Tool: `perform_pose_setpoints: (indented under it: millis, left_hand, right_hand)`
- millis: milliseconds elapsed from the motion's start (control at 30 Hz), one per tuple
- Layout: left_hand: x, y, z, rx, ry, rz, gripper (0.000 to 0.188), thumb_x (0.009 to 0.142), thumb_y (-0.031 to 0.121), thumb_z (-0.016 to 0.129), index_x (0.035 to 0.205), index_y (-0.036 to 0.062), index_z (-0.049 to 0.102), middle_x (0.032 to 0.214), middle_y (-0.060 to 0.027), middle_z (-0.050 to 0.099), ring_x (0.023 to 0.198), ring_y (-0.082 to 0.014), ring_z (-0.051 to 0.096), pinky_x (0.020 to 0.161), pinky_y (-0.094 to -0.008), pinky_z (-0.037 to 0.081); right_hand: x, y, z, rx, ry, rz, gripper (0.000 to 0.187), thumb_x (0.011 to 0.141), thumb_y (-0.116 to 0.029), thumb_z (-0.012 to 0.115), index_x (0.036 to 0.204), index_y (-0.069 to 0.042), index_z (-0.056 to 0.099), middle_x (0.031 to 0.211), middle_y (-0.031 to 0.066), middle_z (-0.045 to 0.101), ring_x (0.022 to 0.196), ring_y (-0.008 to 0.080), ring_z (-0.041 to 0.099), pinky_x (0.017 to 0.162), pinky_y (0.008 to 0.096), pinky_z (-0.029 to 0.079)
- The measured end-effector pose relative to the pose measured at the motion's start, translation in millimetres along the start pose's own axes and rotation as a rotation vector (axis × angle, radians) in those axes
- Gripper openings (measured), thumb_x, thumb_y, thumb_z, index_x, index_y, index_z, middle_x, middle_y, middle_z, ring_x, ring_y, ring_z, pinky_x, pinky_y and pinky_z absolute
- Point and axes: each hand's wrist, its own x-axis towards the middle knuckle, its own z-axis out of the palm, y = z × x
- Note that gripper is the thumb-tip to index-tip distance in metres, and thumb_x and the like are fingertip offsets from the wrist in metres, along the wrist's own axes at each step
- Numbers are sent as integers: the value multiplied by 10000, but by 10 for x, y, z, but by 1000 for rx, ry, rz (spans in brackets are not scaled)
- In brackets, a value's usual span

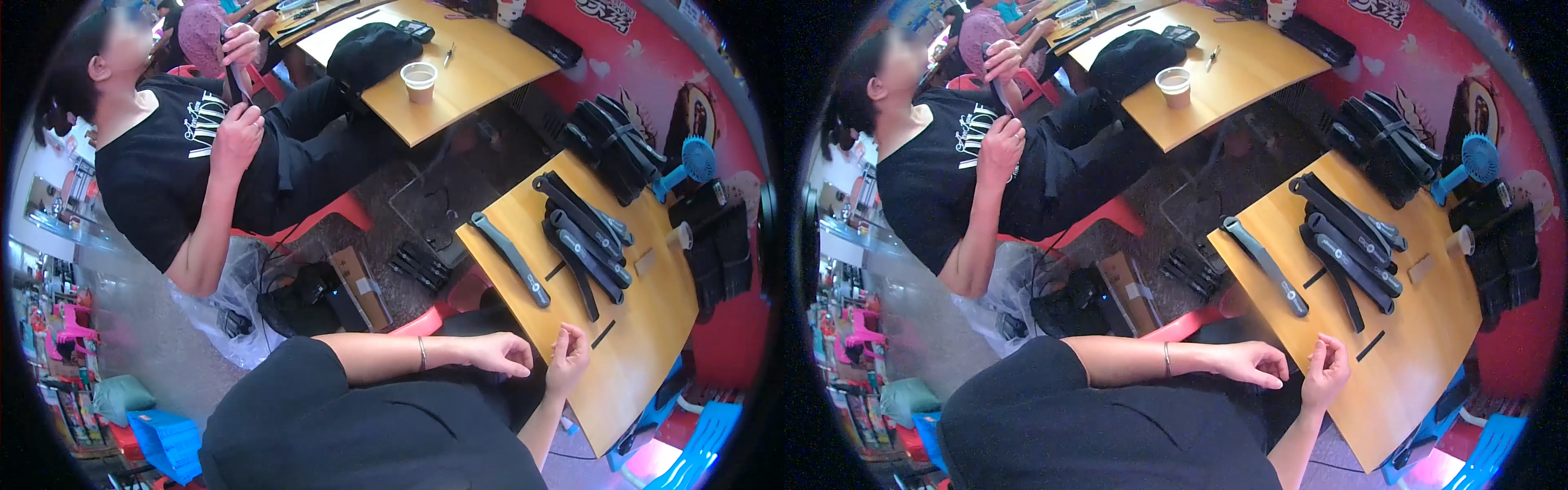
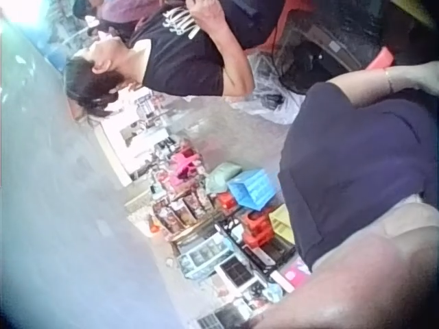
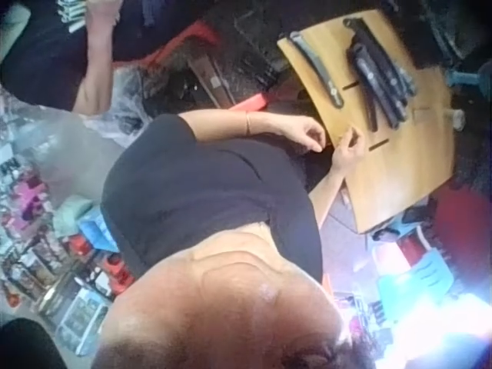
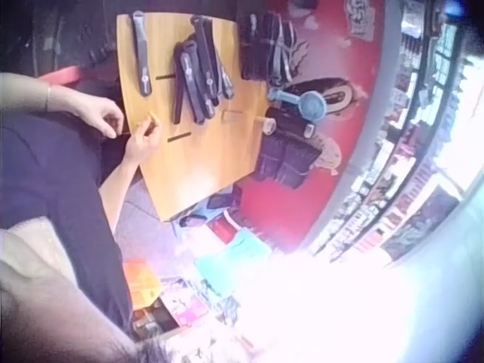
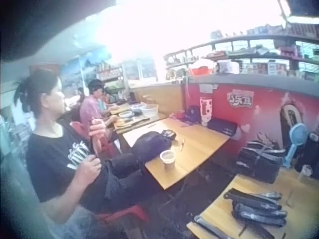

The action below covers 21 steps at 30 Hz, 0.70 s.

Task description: Inspecting and organizing tactical mechanical tourniquets on a wooden table.

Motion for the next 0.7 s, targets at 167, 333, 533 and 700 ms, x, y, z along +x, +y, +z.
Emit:
perform_pose_setpoints:
  millis: [167, 333, 533, 700]
  left_hand:
    - [24, -87, 15, 15, 8, 33, 330, 874, 276, 675, 1047, 3, 609, 898, -46, 659, 801, -106, 618, 733, -272, 507]
    - [66, -181, -6, 71, 8, 70, 319, 868, 273, 682, 1033, 8, 614, 874, -36, 642, 795, -102, 588, 734, -267, 494]
    - [17, -81, -53, 410, 22, 77, 369, 828, 309, 689, 1045, 17, 623, 946, -126, 680, 878, -228, 655, 774, -350, 515]
    - [-73, -2, -62, 552, 27, 125, 336, 808, 303, 686, 991, 27, 630, 839, -120, 684, 778, -266, 661, 691, -377, 512]
  right_hand:
    - [-25, -4, -10, 20, 4, -24, 97, 937, -109, 574, 959, -27, 621, 702, -35, 523, 612, 45, 482, 552, 185, 378]
    - [-18, 53, 4, -16, 47, -51, 104, 944, -118, 573, 965, -28, 621, 694, -43, 517, 598, 35, 464, 537, 179, 359]
    - [-8, 90, -1, 42, 35, 10, 122, 949, -129, 578, 994, -28, 629, 734, -28, 546, 602, 27, 460, 529, 166, 346]
    - [-2, 87, 2, -17, 21, -51, 126, 951, -131, 578, 1017, -37, 630, 773, -22, 560, 627, 26, 463, 532, 163, 345]
